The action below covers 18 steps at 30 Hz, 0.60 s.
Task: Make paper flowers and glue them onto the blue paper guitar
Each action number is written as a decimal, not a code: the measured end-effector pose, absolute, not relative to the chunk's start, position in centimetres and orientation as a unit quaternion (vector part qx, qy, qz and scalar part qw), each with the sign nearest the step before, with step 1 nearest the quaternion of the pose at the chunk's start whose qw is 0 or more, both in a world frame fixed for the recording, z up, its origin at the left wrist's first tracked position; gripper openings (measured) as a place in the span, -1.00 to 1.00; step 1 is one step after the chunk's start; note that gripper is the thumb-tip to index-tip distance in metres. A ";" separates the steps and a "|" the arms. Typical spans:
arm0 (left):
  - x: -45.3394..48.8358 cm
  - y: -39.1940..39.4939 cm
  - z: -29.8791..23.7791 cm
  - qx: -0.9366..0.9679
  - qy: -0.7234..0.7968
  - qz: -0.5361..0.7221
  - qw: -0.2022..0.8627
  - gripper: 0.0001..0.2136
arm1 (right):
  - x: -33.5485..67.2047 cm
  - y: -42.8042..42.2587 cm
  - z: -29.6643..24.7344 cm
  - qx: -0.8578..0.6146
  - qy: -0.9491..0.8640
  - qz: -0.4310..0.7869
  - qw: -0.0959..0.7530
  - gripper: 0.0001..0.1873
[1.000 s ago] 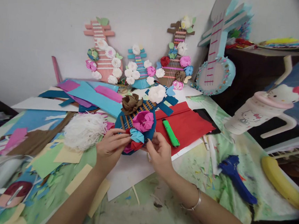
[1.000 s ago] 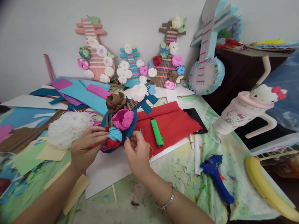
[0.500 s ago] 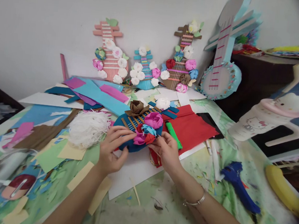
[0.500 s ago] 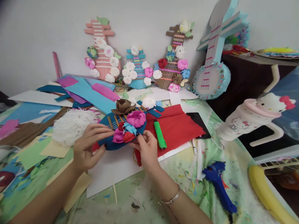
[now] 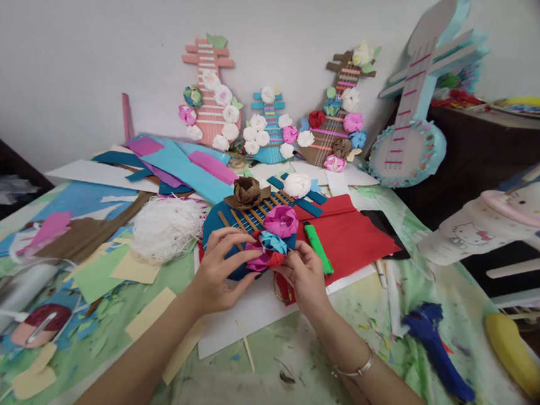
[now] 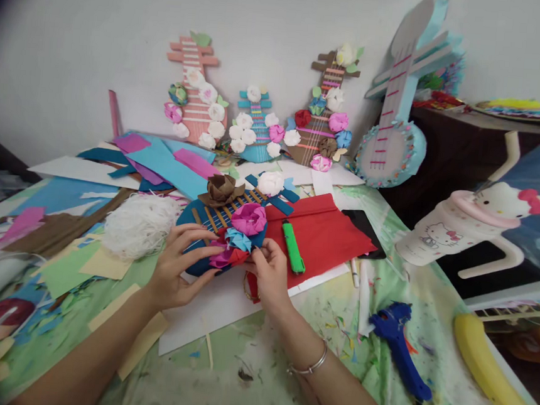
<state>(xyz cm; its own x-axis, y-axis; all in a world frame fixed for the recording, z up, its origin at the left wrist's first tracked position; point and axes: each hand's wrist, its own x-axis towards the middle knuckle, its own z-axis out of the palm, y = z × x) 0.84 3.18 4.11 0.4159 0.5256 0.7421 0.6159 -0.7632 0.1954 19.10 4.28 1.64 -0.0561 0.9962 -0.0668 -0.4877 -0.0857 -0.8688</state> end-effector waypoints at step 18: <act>0.3 3.7 3.3 -0.821 -0.334 -0.461 -0.038 -0.77 | 18.8 1.7 1.7 -0.469 -0.618 0.326 0.541 -0.86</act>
<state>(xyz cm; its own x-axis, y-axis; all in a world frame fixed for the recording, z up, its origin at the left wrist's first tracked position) 0.28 3.70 3.26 0.3510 0.5839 0.7321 0.5128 -0.7740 0.3714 18.76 1.73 1.74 0.0248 0.9317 0.3625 0.2275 0.3478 -0.9095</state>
